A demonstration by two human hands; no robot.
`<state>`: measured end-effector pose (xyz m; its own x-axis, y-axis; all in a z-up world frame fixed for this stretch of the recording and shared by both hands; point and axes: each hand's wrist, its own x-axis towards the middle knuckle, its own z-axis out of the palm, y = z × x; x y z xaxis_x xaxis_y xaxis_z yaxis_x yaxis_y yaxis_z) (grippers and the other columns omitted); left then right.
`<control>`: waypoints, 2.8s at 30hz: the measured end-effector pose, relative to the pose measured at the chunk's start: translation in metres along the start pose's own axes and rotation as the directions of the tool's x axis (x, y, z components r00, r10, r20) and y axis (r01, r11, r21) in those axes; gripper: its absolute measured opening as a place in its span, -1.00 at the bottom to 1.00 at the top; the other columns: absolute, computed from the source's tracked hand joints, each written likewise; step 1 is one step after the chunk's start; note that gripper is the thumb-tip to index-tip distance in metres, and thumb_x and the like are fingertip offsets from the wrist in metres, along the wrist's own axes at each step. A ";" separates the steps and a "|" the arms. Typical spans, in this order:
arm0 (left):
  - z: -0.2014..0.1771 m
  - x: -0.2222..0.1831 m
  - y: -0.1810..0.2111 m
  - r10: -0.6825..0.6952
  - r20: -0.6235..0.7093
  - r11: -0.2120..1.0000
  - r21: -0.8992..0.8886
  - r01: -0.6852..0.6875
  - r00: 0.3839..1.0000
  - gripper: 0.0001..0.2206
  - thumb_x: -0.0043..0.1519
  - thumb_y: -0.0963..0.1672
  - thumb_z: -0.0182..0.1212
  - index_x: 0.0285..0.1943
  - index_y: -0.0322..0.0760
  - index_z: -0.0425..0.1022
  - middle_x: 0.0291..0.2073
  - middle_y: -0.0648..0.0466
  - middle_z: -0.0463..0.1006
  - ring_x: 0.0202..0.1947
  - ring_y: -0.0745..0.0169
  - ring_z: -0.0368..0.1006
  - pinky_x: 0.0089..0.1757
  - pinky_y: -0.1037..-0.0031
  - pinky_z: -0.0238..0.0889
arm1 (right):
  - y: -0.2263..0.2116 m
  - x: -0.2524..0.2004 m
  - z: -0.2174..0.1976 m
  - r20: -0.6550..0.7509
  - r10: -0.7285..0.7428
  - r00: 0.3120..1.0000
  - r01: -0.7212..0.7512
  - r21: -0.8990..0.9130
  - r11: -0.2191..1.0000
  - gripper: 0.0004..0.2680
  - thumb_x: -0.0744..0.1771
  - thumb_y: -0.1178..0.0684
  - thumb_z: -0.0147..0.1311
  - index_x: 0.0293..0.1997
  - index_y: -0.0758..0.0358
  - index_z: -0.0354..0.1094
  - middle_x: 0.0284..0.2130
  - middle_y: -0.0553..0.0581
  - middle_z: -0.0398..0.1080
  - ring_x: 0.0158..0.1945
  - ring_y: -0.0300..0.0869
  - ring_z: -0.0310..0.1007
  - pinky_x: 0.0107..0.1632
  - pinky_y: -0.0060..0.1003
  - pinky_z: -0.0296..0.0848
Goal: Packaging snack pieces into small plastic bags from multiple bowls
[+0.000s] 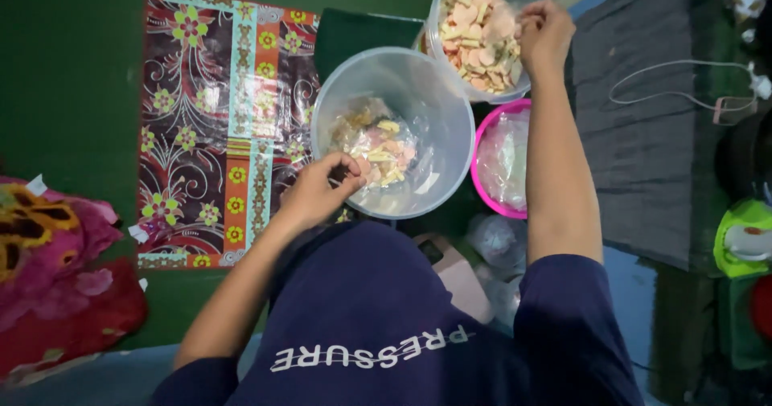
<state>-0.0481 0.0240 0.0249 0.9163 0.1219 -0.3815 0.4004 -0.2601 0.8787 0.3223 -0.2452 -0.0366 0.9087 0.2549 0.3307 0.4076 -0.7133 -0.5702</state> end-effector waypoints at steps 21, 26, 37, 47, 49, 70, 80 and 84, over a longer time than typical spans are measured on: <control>0.027 0.015 0.022 0.177 -0.052 0.982 -0.053 -0.180 0.983 -0.92 0.15 -0.18 0.22 -0.32 -0.20 0.38 -0.41 0.15 0.46 -0.39 0.43 0.32 -0.30 0.64 0.20 | 0.009 -0.096 -0.061 -0.243 0.172 0.955 -0.063 0.402 0.913 -0.78 0.09 0.38 -0.03 -0.33 0.25 0.37 -0.61 0.07 0.38 -0.66 -0.32 0.30 -0.64 -0.40 0.26; 0.015 0.042 0.057 -0.139 0.031 0.937 0.329 0.122 0.990 -0.97 0.24 -0.22 0.04 -0.20 -0.30 0.36 -0.30 -0.02 0.47 -0.34 0.19 0.43 -0.27 0.56 0.41 | 0.048 -0.198 -0.054 -0.057 -0.176 0.983 0.141 -0.381 0.914 -0.75 0.22 0.27 -0.18 -0.09 0.38 0.37 -0.24 0.26 0.41 -0.18 0.08 0.37 -0.09 -0.11 0.30; 0.069 0.239 -0.129 0.149 0.013 0.256 0.965 -0.051 0.989 -0.89 0.01 -0.16 0.09 -0.42 -0.16 0.55 -0.56 -0.04 0.56 -0.48 -0.07 0.54 -0.50 0.26 0.38 | 0.005 -0.283 -0.075 0.083 0.223 0.971 -0.190 -0.293 0.937 -0.68 0.26 0.22 0.01 0.14 0.24 0.21 0.21 0.24 0.02 0.29 0.18 -0.15 0.21 0.29 -0.19; 0.071 0.226 -0.049 -0.187 0.212 0.079 0.977 -0.201 0.959 -0.78 0.04 0.03 0.26 -0.31 -0.11 0.60 -0.33 0.03 0.60 -0.33 0.07 0.54 -0.41 0.35 0.39 | -0.071 -0.353 -0.073 -0.105 0.236 0.966 -0.236 0.007 0.972 -0.92 0.31 0.20 0.00 -0.18 0.27 0.38 0.03 0.24 0.23 0.20 0.16 0.12 0.23 0.02 0.14; 0.054 0.195 -0.009 -0.211 0.211 0.294 0.945 -0.144 0.954 -0.61 0.03 0.12 0.29 -0.53 -0.21 0.43 -0.54 0.03 0.47 -0.50 0.11 0.41 -0.45 0.33 0.30 | -0.093 -0.340 -0.076 -0.142 0.230 0.963 -0.225 0.052 0.973 -0.93 0.30 0.22 -0.01 -0.21 0.29 0.38 -0.02 0.25 0.26 0.15 0.14 0.18 0.19 -0.02 0.20; 0.031 0.047 0.019 0.108 0.168 0.905 -0.424 -0.027 0.980 -0.87 -0.01 -0.25 0.34 -0.31 -0.41 0.53 -0.52 -0.13 0.53 -0.54 0.27 0.49 -0.44 0.57 0.45 | -0.196 -0.244 -0.001 0.088 0.312 0.946 -0.295 0.630 0.719 -0.94 0.23 0.16 0.21 -0.32 0.25 0.45 -0.53 0.09 0.42 -0.44 -0.29 0.42 -0.38 -0.44 0.46; 0.027 0.048 0.003 0.000 0.051 0.773 -0.634 0.033 0.999 -0.83 0.06 -0.27 0.26 -0.19 -0.50 0.48 -0.38 -0.13 0.53 -0.39 0.14 0.54 -0.36 0.41 0.53 | -0.192 -0.237 -0.024 -0.218 0.323 0.921 -0.077 0.710 0.700 -0.88 0.30 0.25 -0.07 -0.49 0.34 0.26 -0.36 0.27 0.40 -0.25 -0.15 0.39 -0.16 -0.31 0.38; 0.027 0.045 0.011 0.002 0.041 0.752 -0.659 0.026 0.999 -0.70 0.01 -0.30 0.30 -0.09 -0.48 0.40 -0.42 -0.08 0.52 -0.43 0.11 0.54 -0.38 0.41 0.54 | -0.185 -0.243 -0.020 -0.199 0.346 0.917 -0.100 0.726 0.681 -0.82 0.25 0.34 -0.07 -0.62 0.34 0.13 -0.44 0.28 0.37 -0.40 -0.15 0.40 -0.29 -0.37 0.36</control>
<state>-0.0027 0.0009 0.0097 0.9166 0.0818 -0.3913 0.3195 0.4384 0.8401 0.0246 -0.1888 0.0038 0.9561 -0.1435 0.2554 0.2527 -0.0374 -0.9668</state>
